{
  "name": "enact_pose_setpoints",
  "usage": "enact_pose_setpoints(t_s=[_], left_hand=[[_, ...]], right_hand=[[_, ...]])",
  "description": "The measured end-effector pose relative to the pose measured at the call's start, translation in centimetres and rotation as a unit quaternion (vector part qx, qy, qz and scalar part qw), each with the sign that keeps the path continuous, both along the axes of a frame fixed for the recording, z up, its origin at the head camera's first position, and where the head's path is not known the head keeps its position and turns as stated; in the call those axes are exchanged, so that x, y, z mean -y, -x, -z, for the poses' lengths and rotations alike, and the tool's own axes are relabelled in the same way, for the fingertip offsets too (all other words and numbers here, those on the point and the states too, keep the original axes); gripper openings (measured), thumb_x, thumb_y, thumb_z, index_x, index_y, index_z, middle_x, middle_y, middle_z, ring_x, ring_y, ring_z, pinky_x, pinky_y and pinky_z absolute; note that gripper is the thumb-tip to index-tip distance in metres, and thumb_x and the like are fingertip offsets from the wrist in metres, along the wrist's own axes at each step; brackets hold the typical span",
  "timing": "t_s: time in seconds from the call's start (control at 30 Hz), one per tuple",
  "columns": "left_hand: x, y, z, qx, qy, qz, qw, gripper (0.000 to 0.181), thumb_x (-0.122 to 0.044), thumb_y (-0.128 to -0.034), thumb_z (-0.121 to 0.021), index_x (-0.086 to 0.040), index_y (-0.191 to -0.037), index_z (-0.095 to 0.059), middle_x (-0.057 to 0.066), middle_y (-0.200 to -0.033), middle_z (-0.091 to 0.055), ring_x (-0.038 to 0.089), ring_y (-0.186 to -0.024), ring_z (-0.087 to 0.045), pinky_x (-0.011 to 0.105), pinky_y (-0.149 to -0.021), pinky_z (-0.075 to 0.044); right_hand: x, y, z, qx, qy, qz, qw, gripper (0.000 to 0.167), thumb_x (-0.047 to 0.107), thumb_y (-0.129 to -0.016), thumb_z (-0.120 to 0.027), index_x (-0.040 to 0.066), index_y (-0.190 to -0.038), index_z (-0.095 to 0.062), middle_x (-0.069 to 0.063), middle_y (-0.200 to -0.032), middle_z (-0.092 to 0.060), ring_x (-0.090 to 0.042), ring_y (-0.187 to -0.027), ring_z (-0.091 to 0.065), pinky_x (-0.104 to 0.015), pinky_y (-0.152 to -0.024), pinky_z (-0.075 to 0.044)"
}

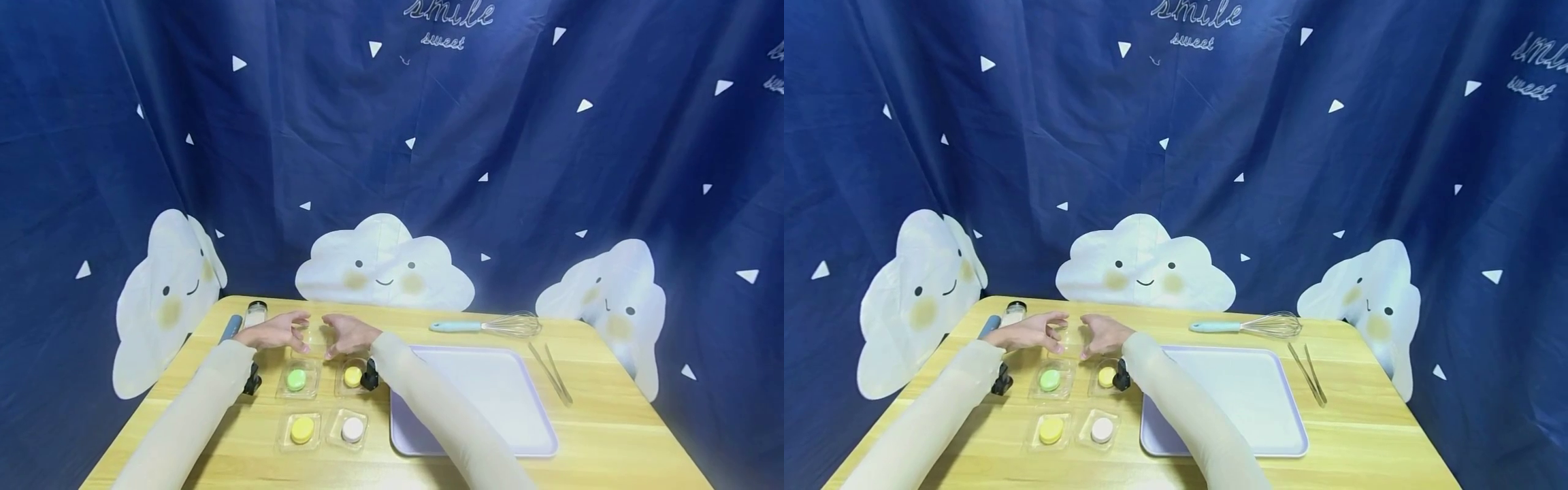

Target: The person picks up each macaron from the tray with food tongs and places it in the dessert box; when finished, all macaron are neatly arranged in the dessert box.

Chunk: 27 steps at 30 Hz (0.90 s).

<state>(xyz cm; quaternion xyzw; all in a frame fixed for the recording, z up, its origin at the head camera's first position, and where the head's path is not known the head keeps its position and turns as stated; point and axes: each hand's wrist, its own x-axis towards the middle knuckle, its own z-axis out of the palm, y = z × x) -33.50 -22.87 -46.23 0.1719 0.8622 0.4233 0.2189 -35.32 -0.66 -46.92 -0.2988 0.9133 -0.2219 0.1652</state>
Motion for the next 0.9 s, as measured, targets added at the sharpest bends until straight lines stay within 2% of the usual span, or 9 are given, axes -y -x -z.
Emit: enact_pose_setpoints(t_s=[0.2, 0.5, 0.67, 0.9], left_hand=[[-0.28, 0.11, -0.15, -0.003, 0.002, 0.000, 1.0000, 0.099, -0.011, -0.0787, -0.080, 0.013, -0.154, -0.021, 0.037, -0.157, -0.032, 0.047, -0.131, -0.054, 0.055, -0.113, -0.047], [-0.48, -0.20, 0.48, -0.010, 0.001, -0.009, 0.9999, 0.090, -0.010, -0.0773, -0.078, 0.013, -0.151, -0.031, 0.034, -0.157, -0.035, 0.045, -0.131, -0.055, 0.055, -0.113, -0.046], [-0.02, -0.31, 0.61, -0.009, 0.004, -0.012, 0.9999, 0.088, -0.015, -0.0806, -0.079, 0.014, -0.150, -0.033, 0.034, -0.156, -0.036, 0.048, -0.133, -0.053, 0.057, -0.114, -0.045], [0.03, -0.42, 0.24, -0.009, 0.013, -0.016, 0.9997, 0.087, -0.016, -0.0808, -0.080, 0.014, -0.149, -0.035, 0.034, -0.155, -0.038, 0.048, -0.134, -0.053, 0.057, -0.114, -0.045]], right_hand=[[0.23, 0.08, -0.08, -0.003, -0.007, -0.003, 1.0000, 0.092, 0.023, -0.080, -0.085, 0.006, -0.156, -0.035, -0.010, -0.158, -0.046, -0.027, -0.146, -0.045, -0.041, -0.124, -0.036], [0.54, -0.80, -0.11, 0.006, -0.003, 0.008, 0.9999, 0.091, 0.019, -0.080, -0.084, 0.003, -0.155, -0.035, -0.012, -0.155, -0.049, -0.028, -0.144, -0.048, -0.043, -0.123, -0.038], [0.53, -0.69, 0.10, 0.000, -0.014, -0.005, 0.9999, 0.094, 0.020, -0.078, -0.086, 0.003, -0.155, -0.035, -0.012, -0.158, -0.046, -0.027, -0.146, -0.046, -0.040, -0.125, -0.035], [0.60, -0.46, 0.11, -0.012, -0.027, -0.020, 0.9994, 0.097, 0.017, -0.076, -0.087, 0.003, -0.156, -0.034, -0.011, -0.159, -0.045, -0.025, -0.147, -0.044, -0.036, -0.126, -0.034]])
